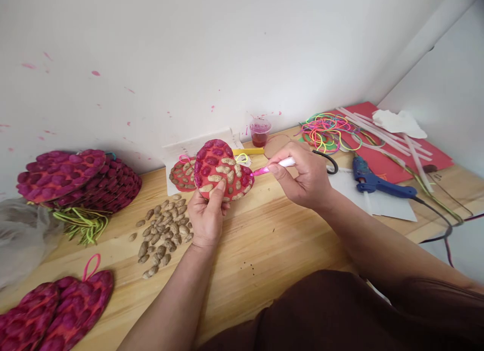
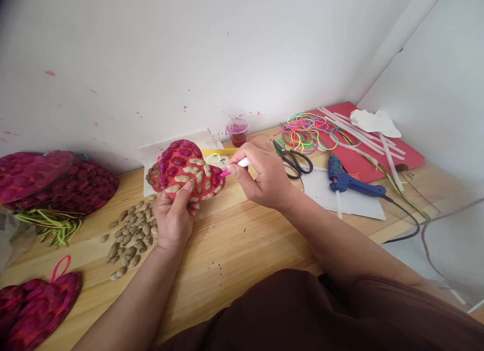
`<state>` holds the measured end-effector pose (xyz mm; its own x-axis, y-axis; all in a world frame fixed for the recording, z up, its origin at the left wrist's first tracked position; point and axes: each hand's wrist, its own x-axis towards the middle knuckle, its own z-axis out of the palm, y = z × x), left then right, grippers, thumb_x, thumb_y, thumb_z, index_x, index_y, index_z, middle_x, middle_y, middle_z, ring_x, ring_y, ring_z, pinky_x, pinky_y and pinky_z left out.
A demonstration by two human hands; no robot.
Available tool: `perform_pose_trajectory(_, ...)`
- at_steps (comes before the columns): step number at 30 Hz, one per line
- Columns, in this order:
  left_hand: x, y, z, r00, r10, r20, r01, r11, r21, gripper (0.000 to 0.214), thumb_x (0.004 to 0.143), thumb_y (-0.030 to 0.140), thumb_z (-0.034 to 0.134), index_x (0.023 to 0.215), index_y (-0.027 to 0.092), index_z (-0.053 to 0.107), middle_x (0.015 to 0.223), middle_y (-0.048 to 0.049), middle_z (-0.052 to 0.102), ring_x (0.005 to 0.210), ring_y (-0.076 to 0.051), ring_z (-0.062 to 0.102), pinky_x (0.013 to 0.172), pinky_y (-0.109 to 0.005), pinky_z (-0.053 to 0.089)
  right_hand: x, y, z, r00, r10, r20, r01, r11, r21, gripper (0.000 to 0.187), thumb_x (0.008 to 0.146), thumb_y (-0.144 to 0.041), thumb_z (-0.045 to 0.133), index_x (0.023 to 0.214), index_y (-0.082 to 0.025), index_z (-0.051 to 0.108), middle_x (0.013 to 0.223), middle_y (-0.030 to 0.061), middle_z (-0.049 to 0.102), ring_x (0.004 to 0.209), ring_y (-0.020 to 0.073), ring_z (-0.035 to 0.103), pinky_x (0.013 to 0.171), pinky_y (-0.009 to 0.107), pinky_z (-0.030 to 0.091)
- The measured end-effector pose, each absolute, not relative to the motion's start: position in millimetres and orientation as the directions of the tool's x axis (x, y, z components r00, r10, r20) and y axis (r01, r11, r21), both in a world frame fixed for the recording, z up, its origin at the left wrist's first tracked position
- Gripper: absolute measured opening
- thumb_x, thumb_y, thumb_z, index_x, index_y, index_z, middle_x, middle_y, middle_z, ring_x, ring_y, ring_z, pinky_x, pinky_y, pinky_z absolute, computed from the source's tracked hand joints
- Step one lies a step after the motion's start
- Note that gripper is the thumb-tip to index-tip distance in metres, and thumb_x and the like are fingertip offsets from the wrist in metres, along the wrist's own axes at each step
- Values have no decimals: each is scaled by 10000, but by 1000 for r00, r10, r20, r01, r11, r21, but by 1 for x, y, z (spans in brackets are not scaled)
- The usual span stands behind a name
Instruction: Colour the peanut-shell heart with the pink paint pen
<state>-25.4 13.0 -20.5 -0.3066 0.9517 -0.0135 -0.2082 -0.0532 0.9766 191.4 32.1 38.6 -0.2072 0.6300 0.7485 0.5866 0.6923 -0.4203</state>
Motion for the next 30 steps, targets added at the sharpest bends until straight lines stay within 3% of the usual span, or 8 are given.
perform_pose_trajectory(6, -23, 14, -14, -312, 946, -81, -274, -8, 962, 356, 692, 430, 874, 766, 199, 612, 591, 48, 628, 399, -79, 515, 369, -183, 358, 193, 33, 42, -232, 608, 759, 585, 711, -390, 106, 977, -298, 615, 880, -253, 614, 781, 6, 691, 763, 200, 618, 793, 396, 435)
perform_pose_trajectory(10, -22, 15, -11, -315, 944, -97, -335, -15, 942, 362, 682, 421, 876, 749, 195, 602, 585, 58, 610, 389, -68, 493, 358, -178, 334, 194, 34, 43, -173, 609, 774, 550, 712, -437, 79, 961, -255, 635, 887, -253, 607, 794, 2, 697, 754, 191, 624, 766, 382, 439)
perform_pose_trajectory(30, -24, 15, -10, -315, 943, -104, -401, -34, 915, 359, 670, 387, 891, 763, 183, 611, 597, 52, 634, 421, -73, 524, 407, -181, 381, 196, 33, 42, -144, 605, 783, 525, 717, -458, 72, 960, -248, 646, 900, -242, 608, 813, 2, 685, 756, 180, 609, 754, 363, 432)
